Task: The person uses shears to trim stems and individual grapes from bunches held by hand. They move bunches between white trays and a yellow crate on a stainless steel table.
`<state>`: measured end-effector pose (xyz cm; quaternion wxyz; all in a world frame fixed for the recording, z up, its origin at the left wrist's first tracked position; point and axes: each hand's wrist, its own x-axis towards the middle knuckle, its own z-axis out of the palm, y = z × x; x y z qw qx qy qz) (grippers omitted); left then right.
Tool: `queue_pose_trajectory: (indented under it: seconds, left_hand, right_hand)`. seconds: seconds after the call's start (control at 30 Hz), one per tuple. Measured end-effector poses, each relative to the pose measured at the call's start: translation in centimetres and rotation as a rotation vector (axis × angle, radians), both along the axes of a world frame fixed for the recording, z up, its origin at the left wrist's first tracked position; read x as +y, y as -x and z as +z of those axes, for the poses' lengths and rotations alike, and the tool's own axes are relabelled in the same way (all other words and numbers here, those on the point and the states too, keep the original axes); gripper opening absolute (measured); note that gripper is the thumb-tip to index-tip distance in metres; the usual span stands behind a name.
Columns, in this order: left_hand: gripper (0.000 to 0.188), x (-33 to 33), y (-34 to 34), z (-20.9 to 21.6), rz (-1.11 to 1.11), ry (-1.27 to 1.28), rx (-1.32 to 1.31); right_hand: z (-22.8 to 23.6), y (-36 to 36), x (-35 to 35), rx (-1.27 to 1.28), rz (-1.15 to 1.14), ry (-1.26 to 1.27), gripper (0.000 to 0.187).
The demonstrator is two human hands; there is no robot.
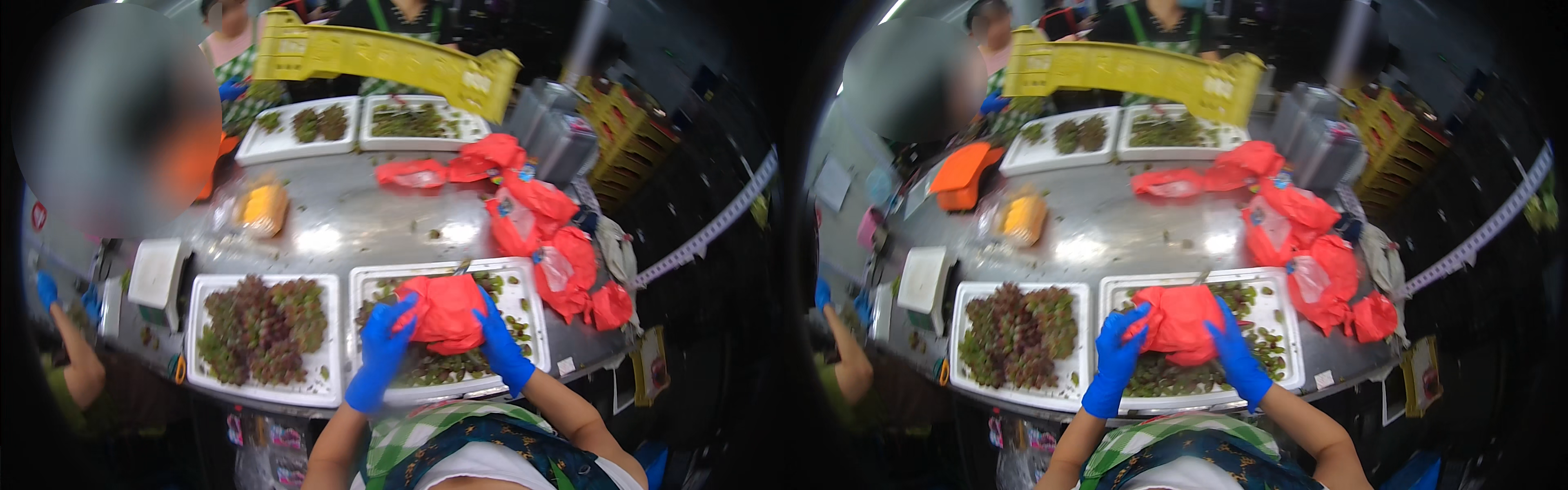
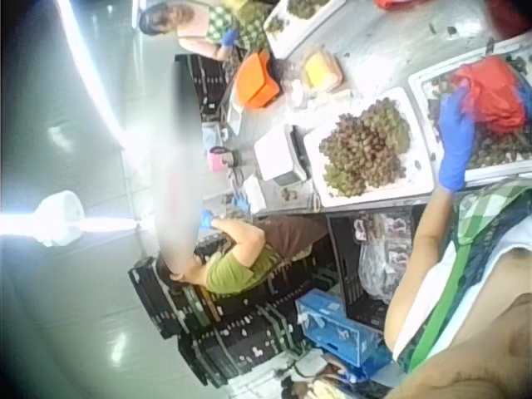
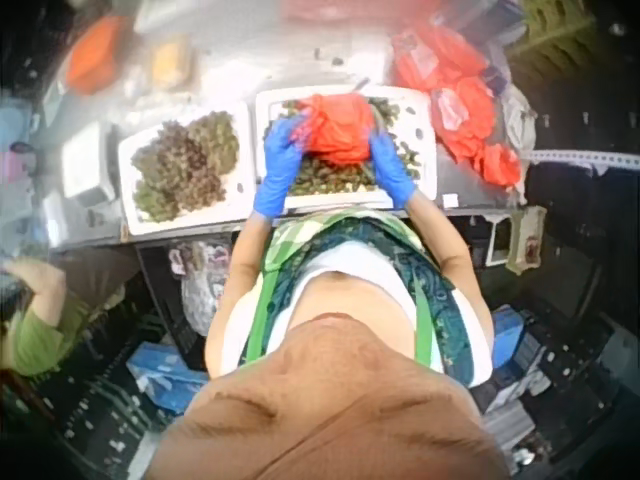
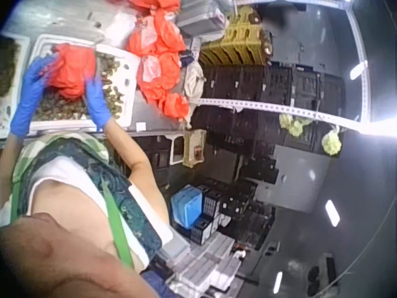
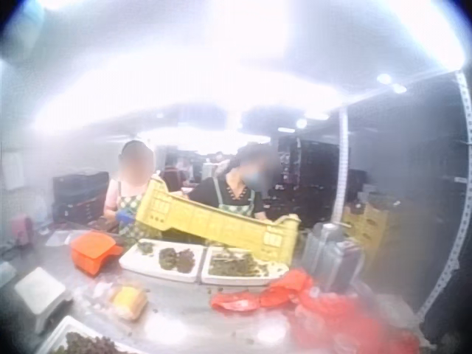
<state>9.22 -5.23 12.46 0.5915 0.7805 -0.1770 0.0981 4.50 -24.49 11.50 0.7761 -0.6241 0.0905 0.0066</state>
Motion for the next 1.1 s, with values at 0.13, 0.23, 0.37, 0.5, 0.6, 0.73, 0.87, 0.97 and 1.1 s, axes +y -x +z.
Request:
queue_pose_trajectory:
  seconds: [0.13,0.23,0.37,0.5,0.6,0.73,0.87,0.97,1.1]
  left_hand:
    - [0.043,-3.7,2.8,-4.7,-0.37,0.062,0.207]
    - [0.046,-4.4,2.9,-1.5,-0.563,0.041,0.412]
    - [0.049,-4.6,2.7,0.4,-0.602,0.481,0.584]
    - [0.048,-0.7,1.7,-1.5,-0.42,0.363,0.494]
    - [0.046,0.5,1.3,-2.6,-0.324,0.395,0.432]
    - [0.046,1.2,1.9,-3.0,-0.215,0.466,0.464]
    - [0.046,3.2,3.8,-3.4,-0.045,0.459,0.49]
    - [0.046,2.6,3.9,-3.0,-0.091,0.417,0.493]
    - [0.045,2.3,3.8,-2.4,-0.066,0.449,0.471]
  right_hand:
    - [3.3,0.7,2.4,-0.042,0.155,0.056,0.077]
    - [3.2,1.1,0.1,-0.021,0.191,0.243,0.059]
    - [1.8,-0.2,-4.8,-0.193,-0.287,0.57,0.054]
    - [4.6,-3.9,-14.0,-0.5,-0.853,1.239,0.057]
    - [-1.1,-3.8,-22.0,-0.098,-0.862,1.485,0.069]
    - [-16.6,0.1,-29.3,0.484,-0.403,1.659,0.07]
    - [-11.1,-2.3,-21.2,0.853,-0.241,1.56,0.065]
    - [-19.0,-0.7,-28.6,0.621,-0.17,1.637,0.064]
    - [-19.8,-1.5,-27.6,0.705,-0.281,1.544,0.072]
